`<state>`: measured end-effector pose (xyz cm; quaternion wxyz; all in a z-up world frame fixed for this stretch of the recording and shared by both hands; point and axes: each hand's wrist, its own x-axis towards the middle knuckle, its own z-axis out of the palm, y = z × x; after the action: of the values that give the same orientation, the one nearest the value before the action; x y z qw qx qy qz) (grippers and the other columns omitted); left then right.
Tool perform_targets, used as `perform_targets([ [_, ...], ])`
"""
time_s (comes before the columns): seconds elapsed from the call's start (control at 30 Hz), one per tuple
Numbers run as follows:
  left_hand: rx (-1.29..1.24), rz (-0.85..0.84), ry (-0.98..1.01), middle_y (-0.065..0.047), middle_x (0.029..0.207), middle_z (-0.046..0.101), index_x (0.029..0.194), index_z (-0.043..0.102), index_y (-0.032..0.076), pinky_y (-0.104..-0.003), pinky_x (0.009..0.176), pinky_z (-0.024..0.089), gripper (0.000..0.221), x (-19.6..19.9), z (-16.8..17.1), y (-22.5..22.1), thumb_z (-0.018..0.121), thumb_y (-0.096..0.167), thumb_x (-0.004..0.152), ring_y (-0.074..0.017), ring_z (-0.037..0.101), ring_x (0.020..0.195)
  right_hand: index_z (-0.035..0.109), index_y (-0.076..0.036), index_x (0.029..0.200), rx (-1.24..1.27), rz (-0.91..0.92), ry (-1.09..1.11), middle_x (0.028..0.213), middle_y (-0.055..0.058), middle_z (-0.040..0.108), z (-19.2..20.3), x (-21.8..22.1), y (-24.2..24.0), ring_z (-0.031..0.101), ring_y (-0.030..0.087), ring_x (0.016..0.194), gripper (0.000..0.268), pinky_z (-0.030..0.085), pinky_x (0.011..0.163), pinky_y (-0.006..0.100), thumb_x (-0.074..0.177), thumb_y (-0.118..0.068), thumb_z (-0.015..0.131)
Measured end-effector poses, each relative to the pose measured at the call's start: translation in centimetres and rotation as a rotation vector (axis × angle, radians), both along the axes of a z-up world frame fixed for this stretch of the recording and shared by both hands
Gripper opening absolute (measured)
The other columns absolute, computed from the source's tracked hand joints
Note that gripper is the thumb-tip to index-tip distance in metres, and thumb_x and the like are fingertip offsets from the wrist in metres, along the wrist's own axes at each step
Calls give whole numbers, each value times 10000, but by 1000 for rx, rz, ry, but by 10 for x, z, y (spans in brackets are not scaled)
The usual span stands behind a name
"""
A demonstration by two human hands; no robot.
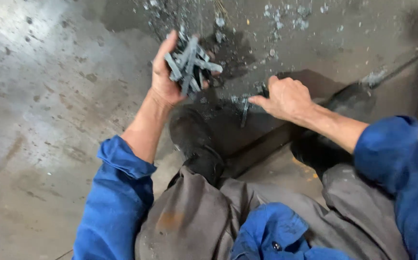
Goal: Sweep metal scraps into a pile and collect them by hand.
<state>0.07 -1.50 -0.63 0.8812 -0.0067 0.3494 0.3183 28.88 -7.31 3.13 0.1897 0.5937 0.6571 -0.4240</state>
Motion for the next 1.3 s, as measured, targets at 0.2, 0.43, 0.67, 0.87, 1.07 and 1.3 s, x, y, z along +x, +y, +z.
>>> perform_targets([
  [0.2, 191, -7, -13, -189, 1082, 726, 1378, 647, 108, -434, 629, 580, 623, -2, 4, 10, 541, 617, 1035, -358, 721, 946, 599, 75, 990, 44, 74, -109, 698, 239, 694, -17, -27, -38, 727, 394, 641, 708, 565, 544, 486, 911, -620, 704],
  [0.43, 145, 69, -14, -160, 1113, 725, 1325, 641, 131, -443, 633, 591, 602, -11, 17, 16, 547, 625, 994, -377, 744, 954, 613, -77, 955, 458, 406, -25, 784, 115, 685, -66, -10, -86, 712, 267, 642, 165, 573, 547, 400, 889, -192, 711],
  [0.67, -37, 35, 81, -170, 1080, 744, 1254, 664, 111, -472, 633, 603, 614, -15, 1, -15, 592, 644, 958, -350, 752, 929, 624, 31, 1007, 92, 148, -2, 813, 259, 728, 6, -6, 12, 720, 422, 772, 446, 594, 714, 491, 872, -374, 754],
  [0.87, -175, 61, -125, -160, 1144, 714, 1374, 642, 61, -510, 901, 642, 622, 9, -30, -39, 546, 600, 1081, -338, 707, 1021, 693, -6, 1142, -85, -141, 390, 896, 152, 790, 90, -52, 64, 781, 255, 764, 568, 612, 710, 402, 788, -440, 787],
  [1.07, -150, -43, -108, -155, 1117, 748, 1302, 659, 142, -505, 703, 616, 585, 2, 0, -26, 519, 610, 981, -365, 743, 974, 642, -74, 1286, -28, -370, 218, 1007, 129, 746, 64, -19, 103, 761, 261, 794, 444, 629, 694, 410, 932, -343, 642],
  [1.3, -118, 61, -182, -154, 1114, 735, 1309, 670, 131, -500, 662, 602, 571, -25, -2, -33, 520, 599, 1017, -373, 731, 988, 676, -74, 1329, 558, -100, 115, 1160, 236, 602, 1, 16, 157, 621, 426, 1029, 408, 514, 876, 527, 938, -170, 739],
])
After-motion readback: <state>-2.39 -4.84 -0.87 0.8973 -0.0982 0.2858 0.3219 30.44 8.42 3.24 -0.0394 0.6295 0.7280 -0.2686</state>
